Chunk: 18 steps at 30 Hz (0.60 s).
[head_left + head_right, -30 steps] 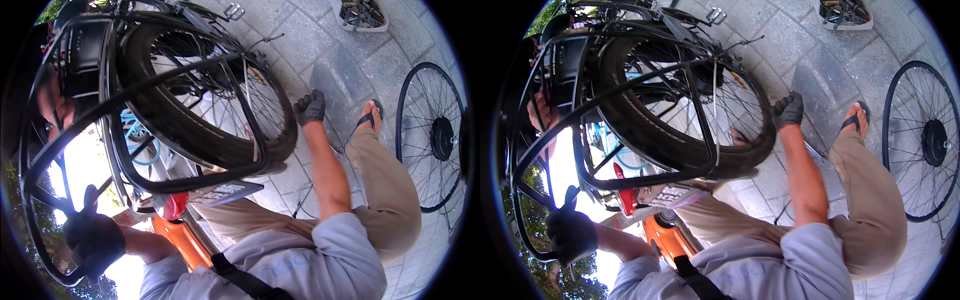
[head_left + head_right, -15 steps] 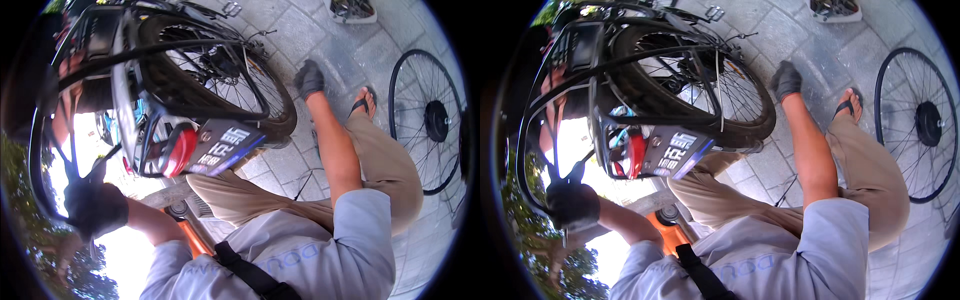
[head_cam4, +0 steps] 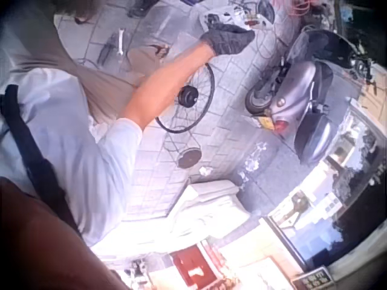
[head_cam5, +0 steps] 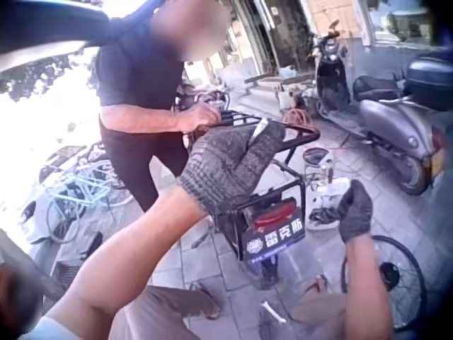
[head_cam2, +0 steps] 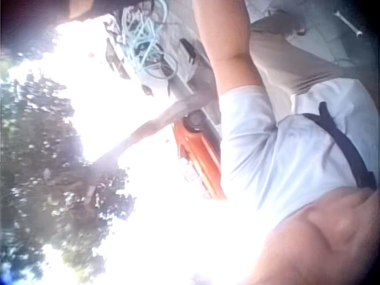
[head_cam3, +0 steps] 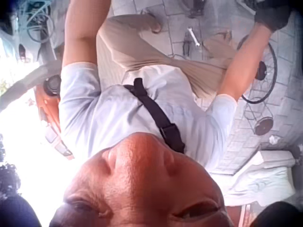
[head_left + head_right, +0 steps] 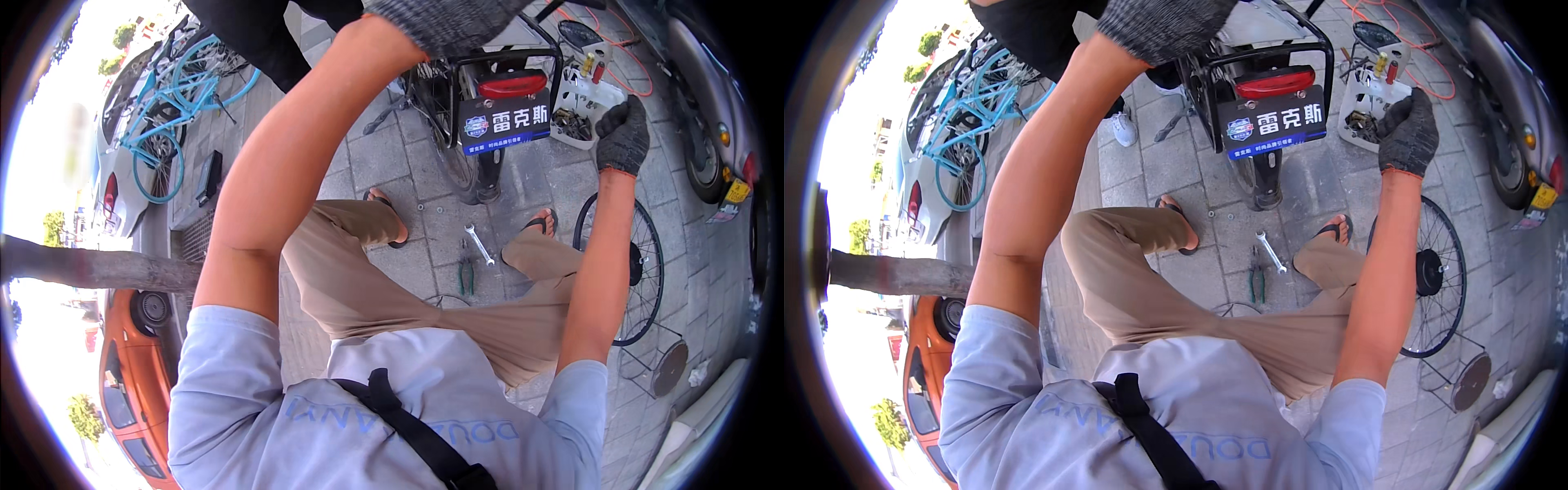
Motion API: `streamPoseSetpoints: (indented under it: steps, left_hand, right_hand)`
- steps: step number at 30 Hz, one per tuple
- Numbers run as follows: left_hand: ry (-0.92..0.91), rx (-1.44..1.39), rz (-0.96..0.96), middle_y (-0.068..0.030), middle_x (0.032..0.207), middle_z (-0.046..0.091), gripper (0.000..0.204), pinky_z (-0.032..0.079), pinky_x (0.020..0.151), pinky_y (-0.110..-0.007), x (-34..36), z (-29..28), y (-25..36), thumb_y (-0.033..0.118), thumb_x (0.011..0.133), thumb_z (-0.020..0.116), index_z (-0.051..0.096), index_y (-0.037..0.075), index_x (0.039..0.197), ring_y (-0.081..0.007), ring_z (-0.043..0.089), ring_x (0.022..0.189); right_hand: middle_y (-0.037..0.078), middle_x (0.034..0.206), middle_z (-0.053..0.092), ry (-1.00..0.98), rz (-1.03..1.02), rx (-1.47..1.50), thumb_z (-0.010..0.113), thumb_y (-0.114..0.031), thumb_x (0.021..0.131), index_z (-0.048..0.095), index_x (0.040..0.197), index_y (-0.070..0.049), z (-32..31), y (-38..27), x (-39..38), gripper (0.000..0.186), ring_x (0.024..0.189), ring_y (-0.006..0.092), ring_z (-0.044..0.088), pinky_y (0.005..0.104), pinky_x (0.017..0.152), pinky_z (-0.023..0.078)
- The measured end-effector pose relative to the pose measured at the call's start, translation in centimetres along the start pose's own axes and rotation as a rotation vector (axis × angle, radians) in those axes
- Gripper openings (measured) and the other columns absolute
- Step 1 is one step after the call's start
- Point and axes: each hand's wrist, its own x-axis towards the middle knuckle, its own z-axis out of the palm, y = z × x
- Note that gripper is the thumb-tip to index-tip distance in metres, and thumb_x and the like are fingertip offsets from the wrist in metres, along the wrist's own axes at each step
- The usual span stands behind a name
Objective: The person removes the rear wheel from an electric bicycle, inspects the hub, and then reinstalls the wheel. They use a wrench to loosen and tighten the axle nuts and a pair of pliers to adjust the brake cable. The task is performed on a sidewalk next to a parked scooter.
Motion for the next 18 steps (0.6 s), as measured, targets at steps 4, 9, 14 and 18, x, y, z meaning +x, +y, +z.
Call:
streamPoseSetpoints:
  steps: [4, 9, 14, 18]
  left_hand:
    - [-0.021, -0.025, 0.11, -0.0279, 0.092, 0.067, 0.043, 0.052, 0.077, -0.05, 0.5, -0.5, -1.2, 0.031, 0.106, 0.036, 0.052, 0.001, 0.133, -0.0452, 0.065, 0.086]
    - [-0.13, -0.2, -0.388, -0.0339, 0.098, 0.067, 0.044, 0.054, 0.081, -0.051, 1.6, -1.9, -2.6, 0.022, 0.096, 0.052, 0.046, -0.006, 0.13, -0.0484, 0.067, 0.093]
    - [0.01, -0.136, -0.427, -0.0319, 0.102, 0.068, 0.045, 0.054, 0.082, -0.049, 2.0, -6.4, -5.1, 0.028, 0.096, 0.055, 0.05, -0.006, 0.125, -0.0448, 0.068, 0.095]
    - [0.29, -0.869, -0.478, -0.0225, 0.106, 0.07, 0.054, 0.052, 0.087, -0.038, -2.8, -6.4, -4.7, 0.041, 0.096, 0.063, 0.059, -0.005, 0.124, -0.0299, 0.067, 0.097]
  right_hand:
    - [0.006, 0.082, 0.068, -0.259, -1.035, -0.624, 0.066, -0.027, 0.097, 0.07, 0.103, -0.002, 5.9, -10.3, -5.8, 0.025, 0.074, 0.0153, 0.063, 0.0293, 0.066, 0.048]
    - [0.013, 0.11, 0.072, -0.725, -1.533, -1.194, 0.069, -0.031, 0.095, 0.07, 0.121, -0.011, 17.0, -12.1, -15.2, 0.033, 0.102, 0.0224, 0.068, 0.0359, 0.093, 0.052]
    - [0.016, 0.112, 0.069, -1.004, -1.053, -1.207, 0.065, -0.026, 0.097, 0.056, 0.135, -0.004, 22.9, -9.9, -14.2, 0.045, 0.105, 0.0253, 0.068, 0.0364, 0.091, 0.053]
    - [0.012, 0.106, 0.072, -1.042, -0.556, -0.997, 0.063, -0.029, 0.099, 0.065, 0.126, -0.004, 23.9, -11.0, -14.1, 0.037, 0.095, 0.0201, 0.07, 0.0333, 0.082, 0.056]
